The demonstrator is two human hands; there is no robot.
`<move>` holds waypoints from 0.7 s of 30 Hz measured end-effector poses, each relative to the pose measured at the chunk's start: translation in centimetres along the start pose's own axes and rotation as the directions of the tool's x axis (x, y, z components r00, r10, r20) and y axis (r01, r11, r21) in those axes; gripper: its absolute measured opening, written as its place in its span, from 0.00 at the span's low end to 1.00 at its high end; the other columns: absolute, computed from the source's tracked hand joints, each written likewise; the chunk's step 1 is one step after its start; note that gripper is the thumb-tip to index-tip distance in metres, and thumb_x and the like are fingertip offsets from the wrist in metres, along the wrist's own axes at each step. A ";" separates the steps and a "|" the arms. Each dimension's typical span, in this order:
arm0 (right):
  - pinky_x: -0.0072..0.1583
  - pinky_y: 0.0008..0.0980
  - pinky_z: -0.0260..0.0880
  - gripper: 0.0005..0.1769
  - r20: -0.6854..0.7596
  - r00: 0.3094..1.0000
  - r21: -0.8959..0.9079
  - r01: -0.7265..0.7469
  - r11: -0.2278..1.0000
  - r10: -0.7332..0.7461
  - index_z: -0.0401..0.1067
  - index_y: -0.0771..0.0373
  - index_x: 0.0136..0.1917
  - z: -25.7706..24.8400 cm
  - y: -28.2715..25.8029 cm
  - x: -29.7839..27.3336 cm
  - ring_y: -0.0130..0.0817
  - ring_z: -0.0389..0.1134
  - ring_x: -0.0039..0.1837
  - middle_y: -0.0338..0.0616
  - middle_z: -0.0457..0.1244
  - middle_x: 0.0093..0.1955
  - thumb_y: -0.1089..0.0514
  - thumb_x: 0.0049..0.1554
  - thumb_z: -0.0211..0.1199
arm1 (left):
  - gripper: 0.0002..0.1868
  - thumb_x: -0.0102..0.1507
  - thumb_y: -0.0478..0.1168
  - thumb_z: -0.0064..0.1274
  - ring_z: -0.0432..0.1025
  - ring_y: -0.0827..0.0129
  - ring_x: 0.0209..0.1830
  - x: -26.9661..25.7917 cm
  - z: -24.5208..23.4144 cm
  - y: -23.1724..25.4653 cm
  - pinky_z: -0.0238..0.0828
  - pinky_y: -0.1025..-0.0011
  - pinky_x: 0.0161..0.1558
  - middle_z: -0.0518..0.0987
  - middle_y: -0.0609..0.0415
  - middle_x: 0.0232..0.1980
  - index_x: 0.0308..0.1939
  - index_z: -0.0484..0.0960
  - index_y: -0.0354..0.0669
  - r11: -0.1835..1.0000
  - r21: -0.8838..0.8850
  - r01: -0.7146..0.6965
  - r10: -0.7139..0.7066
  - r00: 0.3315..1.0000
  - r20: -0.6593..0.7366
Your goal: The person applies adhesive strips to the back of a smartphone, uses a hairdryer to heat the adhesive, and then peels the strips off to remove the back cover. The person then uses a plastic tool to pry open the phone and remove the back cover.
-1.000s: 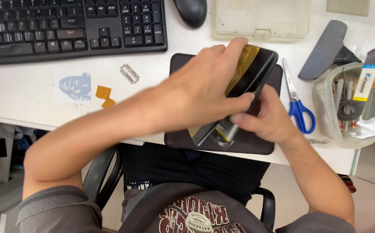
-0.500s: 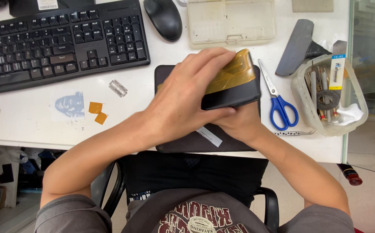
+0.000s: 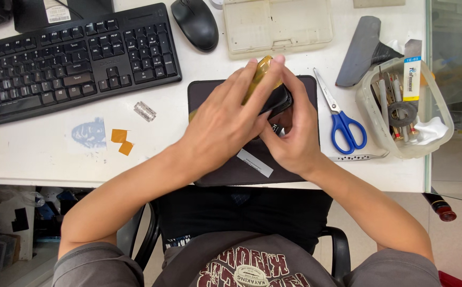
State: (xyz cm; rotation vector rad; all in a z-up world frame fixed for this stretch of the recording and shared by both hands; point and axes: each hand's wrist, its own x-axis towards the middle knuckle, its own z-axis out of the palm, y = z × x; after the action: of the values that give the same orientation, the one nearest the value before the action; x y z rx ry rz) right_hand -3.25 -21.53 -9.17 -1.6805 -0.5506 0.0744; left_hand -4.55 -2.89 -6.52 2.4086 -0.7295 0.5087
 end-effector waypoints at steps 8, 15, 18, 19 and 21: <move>0.51 0.28 0.76 0.49 -0.001 0.931 -0.447 0.326 0.833 -0.365 0.48 0.74 0.80 0.9 0.1 -0.4 0.37 0.75 0.50 0.57 0.69 0.58 0.63 0.57 0.76 | 0.37 0.60 0.28 0.55 0.71 0.36 0.66 1.1 -0.9 2.5 0.75 0.57 0.64 0.68 0.25 0.66 0.71 0.58 0.21 0.995 0.086 0.052 -0.044 0.995 -0.086; 0.48 0.29 0.75 0.49 -0.008 0.893 -0.500 0.386 0.775 -0.450 0.50 0.76 0.79 1.3 0.6 -0.4 0.38 0.73 0.49 0.55 0.67 0.58 0.62 0.56 0.78 | 0.30 0.61 0.21 0.50 0.74 0.36 0.60 1.8 -2.1 3.1 0.78 0.59 0.56 0.71 0.25 0.62 0.68 0.60 0.16 0.996 0.036 0.080 -0.079 0.997 -0.024; 0.50 0.29 0.76 0.50 -0.004 0.890 -0.473 0.401 0.785 -0.457 0.49 0.76 0.79 1.2 0.6 -0.3 0.39 0.74 0.52 0.59 0.67 0.62 0.61 0.56 0.78 | 0.28 0.63 0.23 0.50 0.74 0.37 0.61 1.8 -2.1 2.9 0.79 0.59 0.56 0.72 0.27 0.62 0.67 0.62 0.18 0.996 -0.013 0.087 -0.088 0.995 -0.039; 0.50 0.29 0.76 0.51 -0.008 0.893 -0.467 0.395 0.791 -0.450 0.49 0.76 0.79 1.3 0.6 -0.3 0.38 0.74 0.52 0.58 0.67 0.62 0.61 0.56 0.79 | 0.27 0.65 0.23 0.51 0.74 0.38 0.61 1.8 -2.0 2.8 0.79 0.60 0.56 0.72 0.27 0.63 0.67 0.62 0.19 0.995 -0.040 0.095 -0.097 0.994 -0.048; 0.52 0.30 0.77 0.51 -0.013 0.893 -0.464 0.393 0.794 -0.449 0.50 0.76 0.79 1.3 0.6 -0.4 0.38 0.74 0.52 0.59 0.66 0.62 0.60 0.55 0.80 | 0.28 0.65 0.23 0.49 0.73 0.38 0.63 1.6 -1.8 2.6 0.79 0.60 0.58 0.71 0.26 0.64 0.68 0.61 0.18 0.998 0.022 0.053 -0.052 0.998 -0.043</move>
State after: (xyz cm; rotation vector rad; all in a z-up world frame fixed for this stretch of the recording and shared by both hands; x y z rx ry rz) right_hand -3.83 -20.54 -10.11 -1.9505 -0.8893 -0.5218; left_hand -5.22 -4.21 -3.31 2.4245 -0.6440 0.5478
